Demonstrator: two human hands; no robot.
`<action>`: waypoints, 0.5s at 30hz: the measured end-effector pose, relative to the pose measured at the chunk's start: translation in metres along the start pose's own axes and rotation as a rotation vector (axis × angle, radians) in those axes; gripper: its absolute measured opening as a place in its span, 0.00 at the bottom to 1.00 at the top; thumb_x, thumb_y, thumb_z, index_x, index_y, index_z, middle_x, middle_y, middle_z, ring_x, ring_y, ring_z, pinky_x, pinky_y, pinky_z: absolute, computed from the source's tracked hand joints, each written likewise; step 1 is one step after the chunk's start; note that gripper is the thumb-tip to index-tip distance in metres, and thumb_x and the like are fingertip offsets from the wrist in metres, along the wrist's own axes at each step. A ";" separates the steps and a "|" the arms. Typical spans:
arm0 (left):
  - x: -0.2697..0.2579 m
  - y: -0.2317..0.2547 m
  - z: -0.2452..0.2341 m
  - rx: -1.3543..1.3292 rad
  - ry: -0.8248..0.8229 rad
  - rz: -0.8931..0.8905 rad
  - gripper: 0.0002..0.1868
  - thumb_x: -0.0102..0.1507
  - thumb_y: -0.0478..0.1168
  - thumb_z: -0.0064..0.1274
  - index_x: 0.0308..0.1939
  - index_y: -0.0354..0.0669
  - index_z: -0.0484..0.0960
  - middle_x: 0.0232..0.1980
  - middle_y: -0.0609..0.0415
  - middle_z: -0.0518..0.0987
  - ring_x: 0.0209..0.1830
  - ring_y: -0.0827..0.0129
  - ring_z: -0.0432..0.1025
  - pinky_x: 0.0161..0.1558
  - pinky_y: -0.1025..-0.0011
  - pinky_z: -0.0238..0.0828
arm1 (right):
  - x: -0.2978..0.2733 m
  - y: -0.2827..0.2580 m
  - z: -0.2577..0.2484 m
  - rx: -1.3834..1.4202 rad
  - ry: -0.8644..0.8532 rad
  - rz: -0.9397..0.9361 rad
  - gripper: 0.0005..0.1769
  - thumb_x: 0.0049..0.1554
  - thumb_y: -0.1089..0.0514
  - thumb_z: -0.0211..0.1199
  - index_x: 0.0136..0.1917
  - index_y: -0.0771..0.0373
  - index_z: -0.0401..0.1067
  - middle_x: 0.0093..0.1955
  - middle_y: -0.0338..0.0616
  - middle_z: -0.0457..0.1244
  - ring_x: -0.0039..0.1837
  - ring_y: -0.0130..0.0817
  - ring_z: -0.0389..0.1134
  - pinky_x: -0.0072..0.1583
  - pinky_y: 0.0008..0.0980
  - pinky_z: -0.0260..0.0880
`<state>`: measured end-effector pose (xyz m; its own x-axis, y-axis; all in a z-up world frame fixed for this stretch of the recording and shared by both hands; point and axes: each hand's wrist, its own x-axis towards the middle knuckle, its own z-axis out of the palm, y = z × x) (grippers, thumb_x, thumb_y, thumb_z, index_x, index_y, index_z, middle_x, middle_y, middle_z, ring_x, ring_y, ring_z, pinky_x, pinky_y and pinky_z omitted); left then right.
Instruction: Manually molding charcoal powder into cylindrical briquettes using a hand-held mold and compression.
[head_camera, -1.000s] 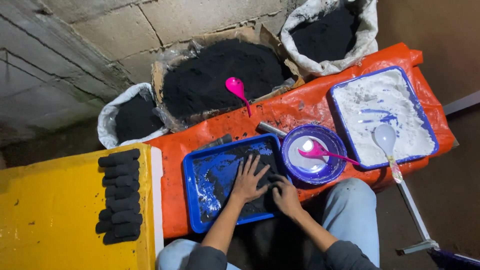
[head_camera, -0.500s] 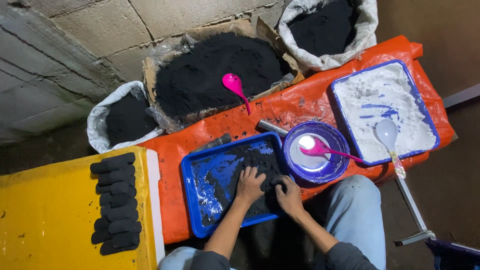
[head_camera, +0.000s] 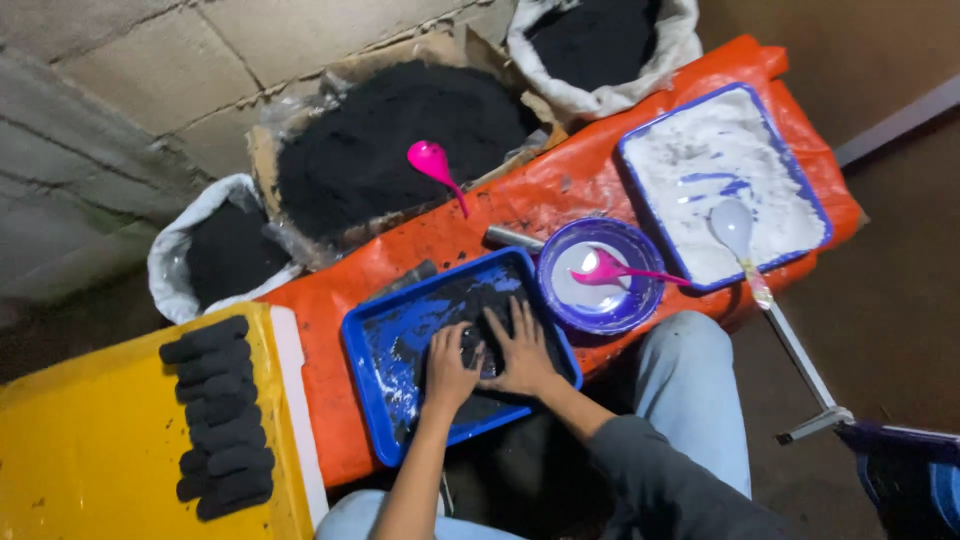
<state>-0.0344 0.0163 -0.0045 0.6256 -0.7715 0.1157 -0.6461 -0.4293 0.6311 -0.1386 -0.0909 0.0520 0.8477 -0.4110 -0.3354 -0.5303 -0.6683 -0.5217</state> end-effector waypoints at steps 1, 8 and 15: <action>-0.004 0.008 -0.001 -0.001 -0.001 0.013 0.25 0.49 0.40 0.55 0.50 0.46 0.69 0.45 0.48 0.70 0.49 0.55 0.65 0.49 0.62 0.64 | 0.004 0.003 0.002 0.001 0.012 0.006 0.62 0.35 0.39 0.69 0.72 0.52 0.34 0.71 0.65 0.27 0.71 0.64 0.26 0.65 0.60 0.38; -0.027 0.009 -0.003 -0.263 -0.063 -0.265 0.25 0.62 0.44 0.34 0.62 0.38 0.54 0.66 0.34 0.46 0.68 0.42 0.35 0.64 0.50 0.33 | 0.044 0.015 0.038 -0.333 -0.036 -0.283 0.49 0.36 0.30 0.58 0.68 0.40 0.45 0.71 0.51 0.33 0.73 0.53 0.31 0.64 0.61 0.43; -0.012 0.047 -0.033 -0.397 -0.208 -0.335 0.28 0.63 0.48 0.26 0.65 0.40 0.48 0.68 0.38 0.43 0.69 0.48 0.32 0.65 0.53 0.31 | 0.112 0.099 0.155 -0.390 0.081 -0.625 0.28 0.38 0.45 0.62 0.51 0.55 0.65 0.53 0.41 0.57 0.62 0.41 0.51 0.62 0.48 0.51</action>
<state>-0.0579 0.0210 0.0486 0.6432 -0.7169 -0.2689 -0.1877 -0.4880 0.8524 -0.0980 -0.1073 -0.1588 0.9965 0.0838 -0.0009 0.0803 -0.9581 -0.2749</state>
